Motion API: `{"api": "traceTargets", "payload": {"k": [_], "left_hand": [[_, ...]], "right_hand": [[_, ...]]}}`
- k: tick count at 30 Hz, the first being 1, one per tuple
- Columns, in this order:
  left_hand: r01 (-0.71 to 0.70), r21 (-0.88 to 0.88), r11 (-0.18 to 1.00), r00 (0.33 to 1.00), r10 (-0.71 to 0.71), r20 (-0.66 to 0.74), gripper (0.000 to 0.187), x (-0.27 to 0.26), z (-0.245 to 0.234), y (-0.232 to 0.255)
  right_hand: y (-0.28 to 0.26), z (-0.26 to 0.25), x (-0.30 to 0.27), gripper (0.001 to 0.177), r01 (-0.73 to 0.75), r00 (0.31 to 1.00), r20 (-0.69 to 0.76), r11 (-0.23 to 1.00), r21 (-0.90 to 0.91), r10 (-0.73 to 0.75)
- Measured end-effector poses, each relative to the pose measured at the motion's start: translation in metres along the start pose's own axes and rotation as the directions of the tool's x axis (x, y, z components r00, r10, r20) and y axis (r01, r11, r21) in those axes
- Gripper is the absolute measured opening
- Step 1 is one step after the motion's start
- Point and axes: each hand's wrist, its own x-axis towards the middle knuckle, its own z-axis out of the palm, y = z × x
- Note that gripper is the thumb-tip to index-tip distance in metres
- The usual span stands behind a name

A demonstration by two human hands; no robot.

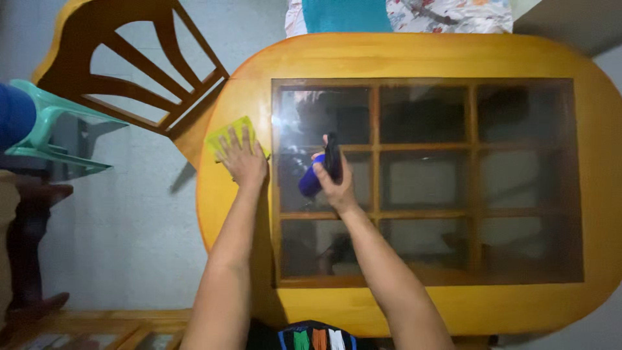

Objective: The person wipes the glass top and wooden frame of a dining table using a yellow cloth. They spray the surface with a blue spray bottle and continue wiping in circular and linear motions across the table.

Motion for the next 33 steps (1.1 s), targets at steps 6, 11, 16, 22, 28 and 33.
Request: {"api": "traceTargets", "payload": {"k": [6,11,16,22,28,33], "left_hand": [[-0.287,-0.014,0.958,0.941,0.284,0.185,0.057,-0.027,0.007,0.001],[-0.178,-0.011,0.984,0.975,0.178,0.133,0.064,0.013,-0.007,-0.018],[0.118,0.049,0.992,0.987,-0.122,0.100,0.065,0.074,0.006,0.011],[-0.040,0.043,0.998,0.989,0.033,0.143,0.062,0.138,0.054,0.066],[-0.212,-0.005,0.977,0.963,0.210,0.166,0.057,0.188,0.061,0.099],[-0.293,0.010,0.956,0.955,0.292,0.052,0.057,0.201,0.090,0.148]], "right_hand": [[0.007,-0.067,0.038,0.060,-0.264,0.964,0.060,0.931,0.252,0.258],[0.015,-0.107,0.057,0.051,-0.368,0.929,0.063,0.897,0.245,0.364],[0.030,-0.119,0.078,0.049,-0.459,0.884,0.123,0.791,0.404,0.450],[0.034,-0.107,0.105,0.052,-0.480,0.872,0.117,0.781,0.400,0.476],[0.045,-0.089,0.166,0.060,-0.530,0.843,0.123,0.766,0.364,0.524],[0.067,-0.085,0.211,0.053,-0.528,0.832,0.088,0.732,0.431,0.548]]}}
